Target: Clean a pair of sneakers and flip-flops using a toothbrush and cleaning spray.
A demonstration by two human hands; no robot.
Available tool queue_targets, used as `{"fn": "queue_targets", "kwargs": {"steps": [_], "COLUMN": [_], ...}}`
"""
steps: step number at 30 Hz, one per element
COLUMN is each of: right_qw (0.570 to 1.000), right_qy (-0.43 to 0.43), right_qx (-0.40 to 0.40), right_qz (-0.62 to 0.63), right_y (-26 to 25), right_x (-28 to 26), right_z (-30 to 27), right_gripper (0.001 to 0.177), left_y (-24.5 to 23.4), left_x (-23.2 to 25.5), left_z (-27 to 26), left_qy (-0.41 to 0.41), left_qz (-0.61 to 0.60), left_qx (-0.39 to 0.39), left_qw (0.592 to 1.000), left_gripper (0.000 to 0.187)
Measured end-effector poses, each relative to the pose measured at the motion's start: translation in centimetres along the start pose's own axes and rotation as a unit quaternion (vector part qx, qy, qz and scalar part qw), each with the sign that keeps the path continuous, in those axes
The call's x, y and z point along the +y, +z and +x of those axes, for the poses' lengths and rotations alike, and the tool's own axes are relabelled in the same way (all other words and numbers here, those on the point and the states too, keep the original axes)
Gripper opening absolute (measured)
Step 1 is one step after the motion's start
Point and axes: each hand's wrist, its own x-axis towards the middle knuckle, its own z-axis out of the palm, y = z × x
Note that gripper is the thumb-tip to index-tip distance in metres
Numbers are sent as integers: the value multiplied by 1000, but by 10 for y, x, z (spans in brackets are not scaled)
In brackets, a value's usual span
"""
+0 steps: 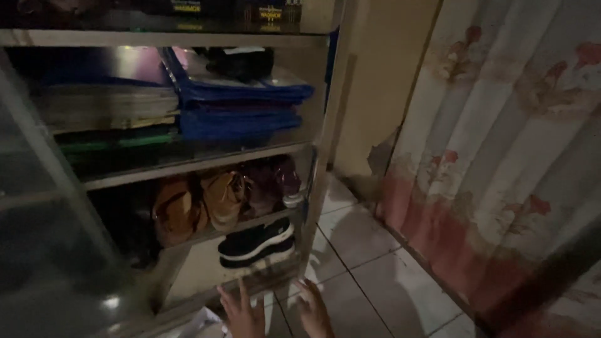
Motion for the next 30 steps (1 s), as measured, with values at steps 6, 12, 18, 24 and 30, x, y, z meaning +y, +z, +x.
{"fn": "queue_targets", "kwargs": {"steps": [6,12,18,24,30], "right_qw": [996,973,918,916,900], "right_qy": [-40,-203,-302,-244,-259], "right_qx": [-69,-89,-213,-300,-308], "right_qz": [38,59,142,103,168], "right_y": [-1,50,144,228,241], "right_x": [-140,-101,-153,-173,-192], "right_z": [-53,-18,-44,-72,-90], "right_gripper": [47,38,35,38,42], "left_y": [-15,-79,-142,-209,-255], "left_x": [-7,-30,-76,-126,-158], "left_z": [-14,-48,-91,-129,-118], "left_qy": [143,61,46,19,50], "left_qz": [-72,52,66,139,243], "left_qx": [79,50,235,256,304], "left_qw": [984,996,969,957,920], "left_gripper": [81,77,74,80,71]}}
